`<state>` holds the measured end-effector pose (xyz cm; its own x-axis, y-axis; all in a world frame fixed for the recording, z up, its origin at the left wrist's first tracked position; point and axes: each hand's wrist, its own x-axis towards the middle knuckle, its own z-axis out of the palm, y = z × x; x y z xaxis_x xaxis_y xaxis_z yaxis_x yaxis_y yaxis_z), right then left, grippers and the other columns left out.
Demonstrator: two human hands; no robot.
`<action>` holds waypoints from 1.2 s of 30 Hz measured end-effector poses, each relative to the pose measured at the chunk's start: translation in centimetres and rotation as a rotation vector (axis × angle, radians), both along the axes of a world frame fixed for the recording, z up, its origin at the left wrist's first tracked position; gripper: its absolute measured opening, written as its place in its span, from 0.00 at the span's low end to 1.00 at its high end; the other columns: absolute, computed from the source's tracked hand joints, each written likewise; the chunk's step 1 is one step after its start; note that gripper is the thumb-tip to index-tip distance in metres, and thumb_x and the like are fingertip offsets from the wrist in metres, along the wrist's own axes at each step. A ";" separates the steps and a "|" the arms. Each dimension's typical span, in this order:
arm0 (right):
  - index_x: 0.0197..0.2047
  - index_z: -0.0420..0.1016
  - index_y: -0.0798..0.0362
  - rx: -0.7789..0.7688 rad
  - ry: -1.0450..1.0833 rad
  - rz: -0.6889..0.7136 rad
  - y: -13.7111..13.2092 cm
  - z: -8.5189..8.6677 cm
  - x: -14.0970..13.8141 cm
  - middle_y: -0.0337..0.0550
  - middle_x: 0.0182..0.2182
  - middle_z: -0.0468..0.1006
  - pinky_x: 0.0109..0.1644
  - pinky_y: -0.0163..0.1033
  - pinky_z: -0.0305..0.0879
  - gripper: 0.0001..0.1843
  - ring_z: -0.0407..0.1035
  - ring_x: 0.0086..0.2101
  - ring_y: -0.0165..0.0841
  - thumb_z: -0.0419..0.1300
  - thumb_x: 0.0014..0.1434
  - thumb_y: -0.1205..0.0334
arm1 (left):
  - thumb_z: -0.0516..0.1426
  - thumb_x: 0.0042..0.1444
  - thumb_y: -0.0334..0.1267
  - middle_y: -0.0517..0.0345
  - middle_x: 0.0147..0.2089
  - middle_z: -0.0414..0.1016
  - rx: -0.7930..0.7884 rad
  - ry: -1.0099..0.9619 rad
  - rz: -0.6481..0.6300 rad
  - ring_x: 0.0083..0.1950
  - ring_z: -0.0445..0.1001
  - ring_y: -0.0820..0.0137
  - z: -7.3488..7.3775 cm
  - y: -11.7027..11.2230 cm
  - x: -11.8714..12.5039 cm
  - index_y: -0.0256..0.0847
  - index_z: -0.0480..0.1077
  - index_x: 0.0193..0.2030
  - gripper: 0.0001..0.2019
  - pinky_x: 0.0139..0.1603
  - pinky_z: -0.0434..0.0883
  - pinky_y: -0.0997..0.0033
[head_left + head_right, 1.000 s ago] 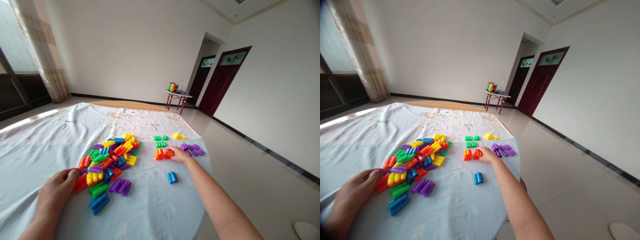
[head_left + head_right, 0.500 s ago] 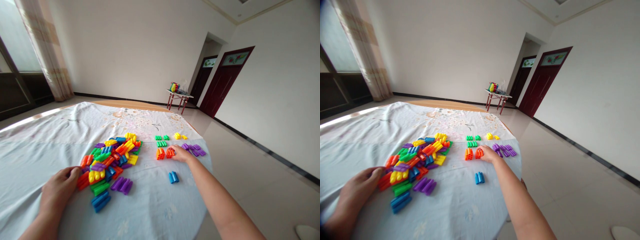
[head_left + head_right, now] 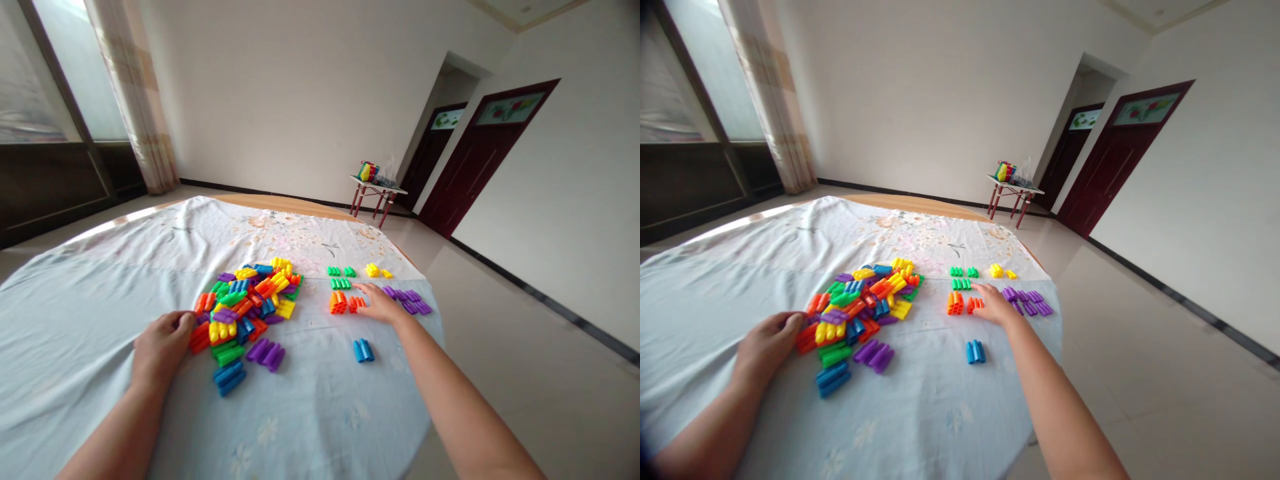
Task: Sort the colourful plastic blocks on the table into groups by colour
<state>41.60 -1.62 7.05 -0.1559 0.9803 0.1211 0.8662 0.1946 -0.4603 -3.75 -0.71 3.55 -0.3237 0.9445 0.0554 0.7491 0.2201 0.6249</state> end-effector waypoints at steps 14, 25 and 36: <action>0.47 0.72 0.54 0.085 0.125 0.357 -5.3 -2.1 -17.7 0.48 0.40 0.74 0.52 0.45 0.63 0.29 0.67 0.44 0.41 0.68 0.46 0.46 | 0.46 0.52 0.49 0.50 0.41 0.77 0.047 -0.005 0.017 0.43 0.72 0.62 -0.2 -0.2 0.1 0.42 0.74 0.41 0.21 0.39 0.66 0.68; 0.50 0.68 0.52 0.085 0.118 0.219 -4.6 -2.3 -15.1 0.46 0.44 0.71 0.54 0.44 0.62 0.25 0.64 0.48 0.39 0.64 0.47 0.67 | 0.43 0.51 0.55 0.46 0.43 0.75 -0.067 -0.015 0.015 0.44 0.72 0.56 0.1 0.2 -0.3 0.41 0.72 0.43 0.26 0.38 0.66 0.64; 0.52 0.69 0.51 0.044 0.240 0.242 -4.6 -3.5 -13.8 0.45 0.46 0.71 0.55 0.43 0.61 0.28 0.65 0.46 0.36 0.65 0.46 0.66 | 0.45 0.52 0.53 0.48 0.43 0.75 -0.046 -0.006 0.010 0.46 0.71 0.59 0.0 0.2 -0.1 0.42 0.72 0.44 0.24 0.40 0.65 0.67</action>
